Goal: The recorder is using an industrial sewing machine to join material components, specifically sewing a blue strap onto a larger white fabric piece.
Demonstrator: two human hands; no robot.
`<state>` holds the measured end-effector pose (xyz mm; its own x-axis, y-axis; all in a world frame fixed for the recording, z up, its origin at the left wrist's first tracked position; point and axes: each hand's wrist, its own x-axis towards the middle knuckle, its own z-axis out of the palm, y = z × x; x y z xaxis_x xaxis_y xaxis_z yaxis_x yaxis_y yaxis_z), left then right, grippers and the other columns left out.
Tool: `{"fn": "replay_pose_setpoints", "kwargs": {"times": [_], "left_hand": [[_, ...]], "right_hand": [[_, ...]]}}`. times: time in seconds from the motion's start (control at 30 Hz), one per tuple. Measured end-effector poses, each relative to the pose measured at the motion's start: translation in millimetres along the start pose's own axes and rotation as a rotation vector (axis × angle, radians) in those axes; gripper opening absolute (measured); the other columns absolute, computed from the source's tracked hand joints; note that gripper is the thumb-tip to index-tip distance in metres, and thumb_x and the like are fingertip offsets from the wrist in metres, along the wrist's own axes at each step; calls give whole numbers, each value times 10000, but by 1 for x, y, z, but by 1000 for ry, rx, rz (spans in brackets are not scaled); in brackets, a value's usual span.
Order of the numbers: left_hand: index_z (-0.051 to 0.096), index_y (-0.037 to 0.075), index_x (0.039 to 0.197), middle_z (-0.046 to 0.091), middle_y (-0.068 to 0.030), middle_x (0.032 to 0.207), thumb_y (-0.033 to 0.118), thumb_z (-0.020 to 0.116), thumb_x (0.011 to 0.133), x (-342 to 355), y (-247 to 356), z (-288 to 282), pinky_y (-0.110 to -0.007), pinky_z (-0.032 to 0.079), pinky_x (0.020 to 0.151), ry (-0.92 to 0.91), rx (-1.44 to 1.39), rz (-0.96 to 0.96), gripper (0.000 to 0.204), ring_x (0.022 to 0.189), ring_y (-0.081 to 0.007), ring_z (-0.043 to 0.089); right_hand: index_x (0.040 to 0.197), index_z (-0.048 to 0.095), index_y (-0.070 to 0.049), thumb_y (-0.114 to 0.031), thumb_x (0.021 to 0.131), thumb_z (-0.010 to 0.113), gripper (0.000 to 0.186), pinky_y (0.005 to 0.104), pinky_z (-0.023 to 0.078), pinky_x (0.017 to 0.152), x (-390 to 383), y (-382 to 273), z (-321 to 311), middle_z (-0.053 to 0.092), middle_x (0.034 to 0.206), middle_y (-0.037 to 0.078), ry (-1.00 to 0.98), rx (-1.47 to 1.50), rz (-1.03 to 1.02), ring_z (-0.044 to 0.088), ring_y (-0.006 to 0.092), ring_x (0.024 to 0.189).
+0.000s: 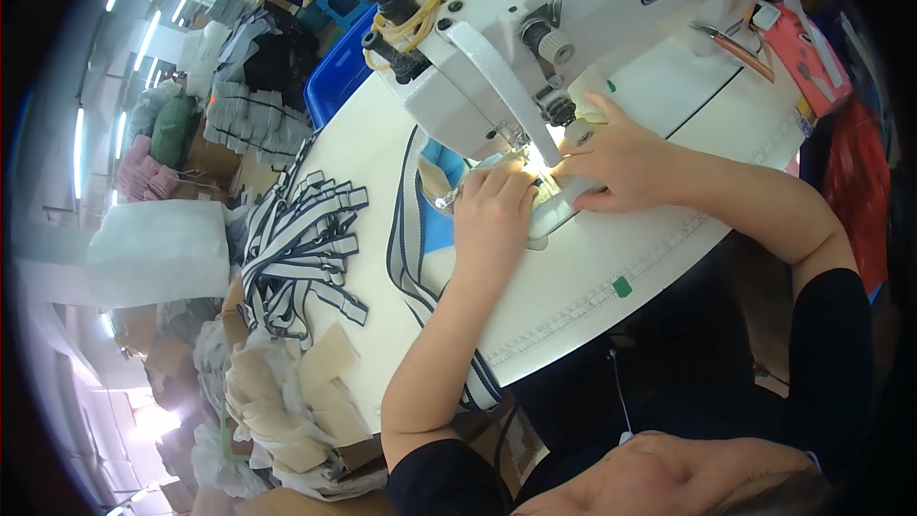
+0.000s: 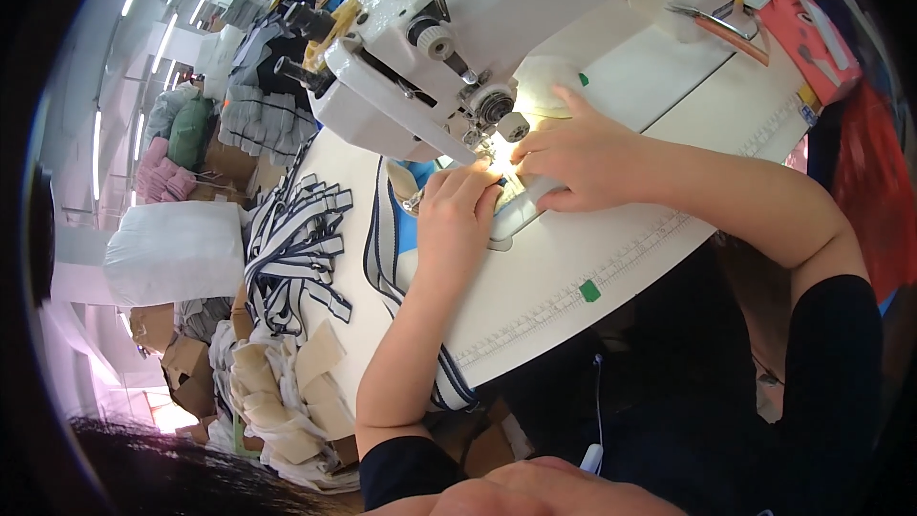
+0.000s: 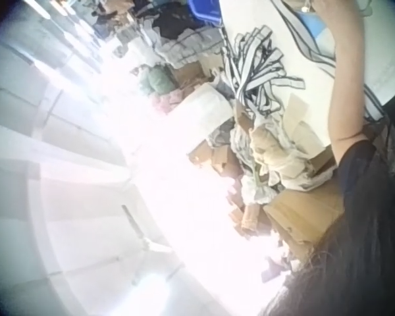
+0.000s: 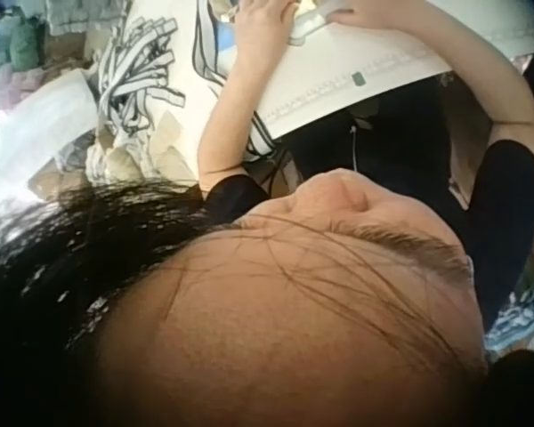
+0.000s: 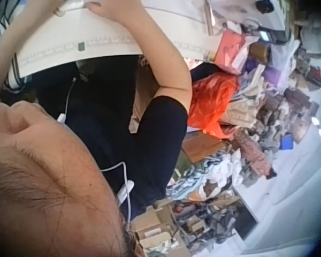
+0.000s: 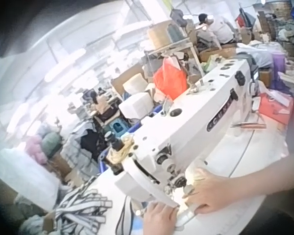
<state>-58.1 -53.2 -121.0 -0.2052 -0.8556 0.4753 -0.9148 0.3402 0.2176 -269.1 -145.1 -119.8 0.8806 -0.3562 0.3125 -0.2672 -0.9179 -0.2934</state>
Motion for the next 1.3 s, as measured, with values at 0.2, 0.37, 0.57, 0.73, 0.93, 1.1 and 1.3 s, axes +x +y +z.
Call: {"fn": "replay_pose_setpoints", "kwargs": {"times": [0.2, 0.37, 0.57, 0.73, 0.93, 1.1, 1.3], "left_hand": [[667, 90, 919, 678, -26, 1021, 103, 735, 766, 3, 3, -2, -388, 501, 780, -9, 5, -17, 168, 941, -259, 608], [670, 75, 906, 684, -36, 1020, 96, 733, 770, 6, 2, -2, -394, 499, 784, -12, -18, -44, 151, 936, -273, 605], [675, 70, 899, 687, -43, 1033, 95, 733, 773, 3, -4, 0, -392, 494, 804, 14, -10, -28, 141, 928, -280, 601], [677, 67, 882, 692, -54, 1026, 90, 737, 768, 6, -6, 2, -390, 494, 804, 12, -8, -17, 131, 922, -283, 600], [675, 60, 870, 701, -68, 1009, 82, 730, 770, 8, -6, 7, -389, 491, 805, 47, 2, 3, 116, 906, -285, 597], [654, 57, 882, 677, -81, 928, 70, 705, 789, 11, 3, 3, -403, 471, 803, 8, -58, -135, 106, 894, -310, 584], [653, 57, 886, 675, -81, 921, 73, 709, 789, 8, -1, 5, -406, 482, 792, 61, -83, -54, 114, 884, -318, 586]], "right_hand": [[1085, 669, -108, -310, 825, 714, 332, 634, 186, 1122, -1, -3, -5, 628, 1213, 6, -27, 13, 21, 566, 176, 1166], [1110, 667, -103, -324, 844, 698, 347, 631, 181, 1127, 2, 0, -7, 626, 1223, 7, -91, 23, 39, 559, 175, 1181], [1106, 666, -103, -335, 845, 699, 351, 629, 164, 1142, 4, -2, -3, 626, 1229, 11, -64, -10, 32, 561, 175, 1181], [1128, 668, -143, -321, 814, 729, 366, 606, 147, 1156, 6, 3, 3, 634, 1206, 62, -29, 24, 43, 595, 249, 1109], [1118, 679, -141, -316, 821, 726, 347, 620, 140, 1154, 8, 5, 3, 633, 1228, 29, -16, 56, 62, 576, 250, 1132], [1117, 687, -144, -326, 827, 716, 343, 618, 141, 1157, 7, 7, 2, 633, 1230, 5, -29, 65, 77, 573, 259, 1119], [1088, 681, -141, -351, 862, 680, 309, 622, 167, 1154, 7, 0, -4, 637, 1220, -23, -127, -48, 90, 554, 145, 1194]]}}
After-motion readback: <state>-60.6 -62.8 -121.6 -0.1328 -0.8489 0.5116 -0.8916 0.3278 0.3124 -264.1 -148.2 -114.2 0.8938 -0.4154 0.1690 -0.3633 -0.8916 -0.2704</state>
